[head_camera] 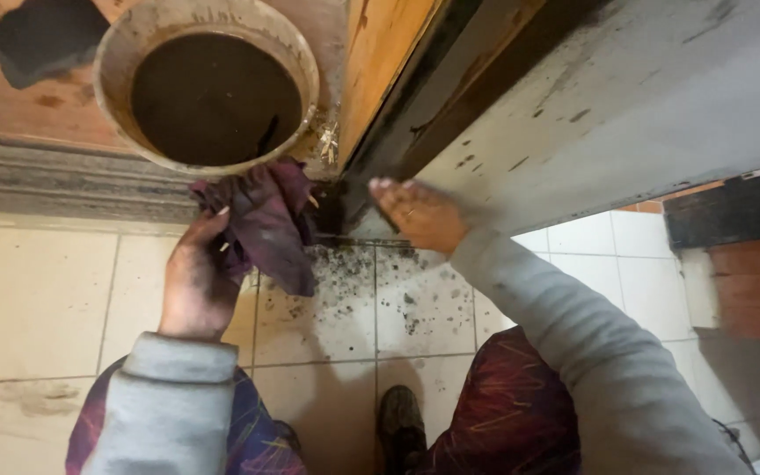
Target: Sanding a door frame and wiping it with a cloth
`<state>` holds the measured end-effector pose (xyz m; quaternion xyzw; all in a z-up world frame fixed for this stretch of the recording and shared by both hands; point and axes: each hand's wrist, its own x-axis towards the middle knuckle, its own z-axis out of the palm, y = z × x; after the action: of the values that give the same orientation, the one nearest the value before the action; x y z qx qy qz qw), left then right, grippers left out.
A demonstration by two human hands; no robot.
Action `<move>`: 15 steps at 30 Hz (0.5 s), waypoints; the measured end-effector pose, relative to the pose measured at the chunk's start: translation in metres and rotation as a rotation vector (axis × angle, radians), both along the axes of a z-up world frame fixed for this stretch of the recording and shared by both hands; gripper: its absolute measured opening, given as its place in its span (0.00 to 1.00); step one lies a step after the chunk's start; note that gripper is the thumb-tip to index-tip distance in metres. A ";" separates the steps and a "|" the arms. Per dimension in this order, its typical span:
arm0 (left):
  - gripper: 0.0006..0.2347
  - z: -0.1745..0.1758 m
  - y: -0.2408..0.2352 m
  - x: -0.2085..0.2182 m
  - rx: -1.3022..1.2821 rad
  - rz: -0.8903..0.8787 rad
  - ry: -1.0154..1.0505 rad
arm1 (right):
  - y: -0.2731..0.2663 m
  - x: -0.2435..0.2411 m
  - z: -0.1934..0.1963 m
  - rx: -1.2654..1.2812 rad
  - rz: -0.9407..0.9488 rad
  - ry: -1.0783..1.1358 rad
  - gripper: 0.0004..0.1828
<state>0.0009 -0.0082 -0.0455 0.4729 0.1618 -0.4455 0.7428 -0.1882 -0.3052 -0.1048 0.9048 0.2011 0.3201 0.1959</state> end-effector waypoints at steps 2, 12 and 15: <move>0.05 0.031 -0.001 -0.003 -0.008 0.006 -0.059 | 0.001 0.004 0.054 0.233 -0.263 0.167 0.18; 0.03 -0.078 -0.011 0.045 0.044 0.028 -0.034 | -0.023 0.003 -0.019 -0.071 0.049 -0.051 0.31; 0.04 -0.124 0.003 0.049 -0.014 0.054 -0.060 | -0.009 -0.010 -0.011 -0.131 -0.264 -0.184 0.27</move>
<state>0.0504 -0.0057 -0.1691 0.4764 0.1491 -0.4121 0.7622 -0.1986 -0.3142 -0.1153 0.8756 0.0822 0.3592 0.3122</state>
